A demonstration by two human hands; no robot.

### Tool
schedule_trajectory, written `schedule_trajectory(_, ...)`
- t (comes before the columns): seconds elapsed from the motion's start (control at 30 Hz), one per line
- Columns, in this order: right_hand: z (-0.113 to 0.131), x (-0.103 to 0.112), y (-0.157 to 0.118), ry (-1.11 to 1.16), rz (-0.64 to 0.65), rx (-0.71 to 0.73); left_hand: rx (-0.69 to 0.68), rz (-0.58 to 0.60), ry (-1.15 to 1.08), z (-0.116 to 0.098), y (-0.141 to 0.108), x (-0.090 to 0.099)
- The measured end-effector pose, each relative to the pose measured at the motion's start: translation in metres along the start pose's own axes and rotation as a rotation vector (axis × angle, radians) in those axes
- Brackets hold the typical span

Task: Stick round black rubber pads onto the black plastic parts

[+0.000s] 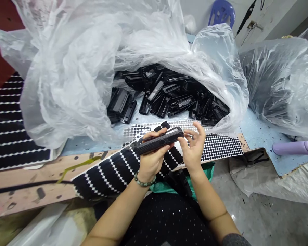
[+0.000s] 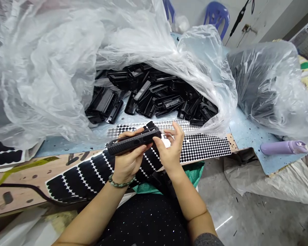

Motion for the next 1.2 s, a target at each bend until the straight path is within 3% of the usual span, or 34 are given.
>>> schedule_trajectory(0.17, -0.011, -0.01, 0.001, 0.242, 0.157, -0.264, -0.005, -0.012, 0.02, 0.001, -0.001, 0.0)
schedule_trajectory(0.43, -0.019, -0.013, -0.003, 0.407, 0.162, -0.507, -0.062, 0.001, 0.123, 0.002, -0.008, 0.001)
schedule_trajectory(0.63, -0.015, -0.009, -0.004, 0.46, 0.287, -0.493, -0.073, 0.018, 0.125, 0.002, -0.01, -0.002)
schedule_trajectory(0.73, -0.02, 0.003, -0.009, 0.436, 0.336, -0.494, -0.046, 0.07, 0.191, 0.002, -0.011, 0.001)
schedule_trajectory(0.9, -0.034, 0.068, -0.025, 0.259, 0.254, -0.425, 0.195, 0.307, 0.463, 0.0, -0.028, 0.018)
schedule_trajectory(1.0, -0.037, 0.094, -0.048, 0.067, 0.475, -0.332, 0.385, 0.641, 0.737, 0.009, -0.061, 0.024)
schedule_trajectory(1.1, -0.047, 0.105, -0.074, -0.138, 0.648, -0.281, 0.376, 0.929, 1.005, 0.025, -0.099, 0.027)
schedule_trajectory(1.2, -0.062, 0.11, -0.095, -0.282, 0.647, -0.269, 0.298, 1.03, 1.096, 0.038, -0.118, 0.028)
Point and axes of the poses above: each hand's wrist, its own y-axis towards the middle knuckle, its own x-axis out of the back of the hand, z = x × y, the point moved 6 cm from there along y, towards the middle knuckle, and after that the axes turned 1 degree about x, right-handed, at the moved point
